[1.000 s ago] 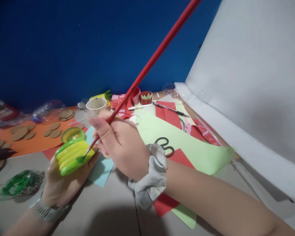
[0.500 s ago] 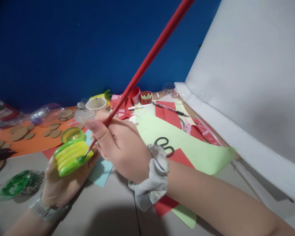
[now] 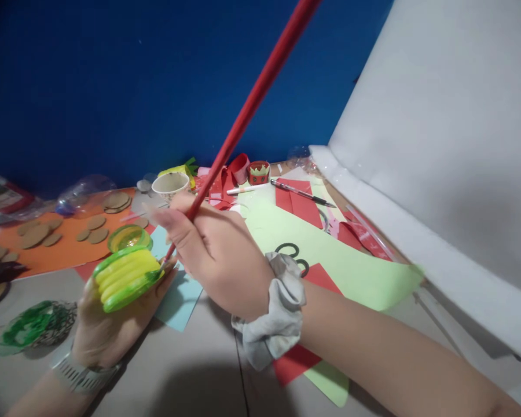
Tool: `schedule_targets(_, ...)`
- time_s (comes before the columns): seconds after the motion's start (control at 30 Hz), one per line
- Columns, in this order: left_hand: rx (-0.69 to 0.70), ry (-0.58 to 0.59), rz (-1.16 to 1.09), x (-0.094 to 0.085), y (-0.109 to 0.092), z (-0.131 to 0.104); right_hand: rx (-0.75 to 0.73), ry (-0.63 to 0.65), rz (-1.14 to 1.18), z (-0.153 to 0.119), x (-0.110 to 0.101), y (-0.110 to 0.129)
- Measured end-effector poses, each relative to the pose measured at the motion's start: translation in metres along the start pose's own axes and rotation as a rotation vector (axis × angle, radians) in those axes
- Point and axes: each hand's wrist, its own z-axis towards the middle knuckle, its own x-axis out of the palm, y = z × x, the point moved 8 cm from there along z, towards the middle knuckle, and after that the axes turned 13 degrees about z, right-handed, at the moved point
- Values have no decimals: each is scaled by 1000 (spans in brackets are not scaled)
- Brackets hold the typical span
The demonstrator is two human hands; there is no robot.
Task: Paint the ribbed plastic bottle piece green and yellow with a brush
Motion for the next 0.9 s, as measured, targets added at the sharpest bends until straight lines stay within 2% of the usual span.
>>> schedule_targets(0.17,0,15,14,-4,5,-2,-147,-86,-130,8,-21,28)
schedule_targets(0.23,-18,37,34,-6,9,-6,-154,-40,-173,12,-20,34)
schedule_targets(0.33,-51,33,59,-7,15,-12,-20,135,-275,14,-6,22)
schedule_targets(0.47,-10,83,77,4,8,-11,192,299,-445,8,11,-3)
schedule_targets(0.57,-5,88,103,9,5,-8,289,344,-478,4,19,-13)
schedule_targets(0.67,1,53,118,7,3,-6,356,403,-449,-1,27,-20)
schedule_targets(0.77,-4,13,135,3,4,-6,375,486,-433,-6,35,-24)
schedule_targets(0.9,6,18,135,6,1,-6,399,495,-434,-9,38,-27)
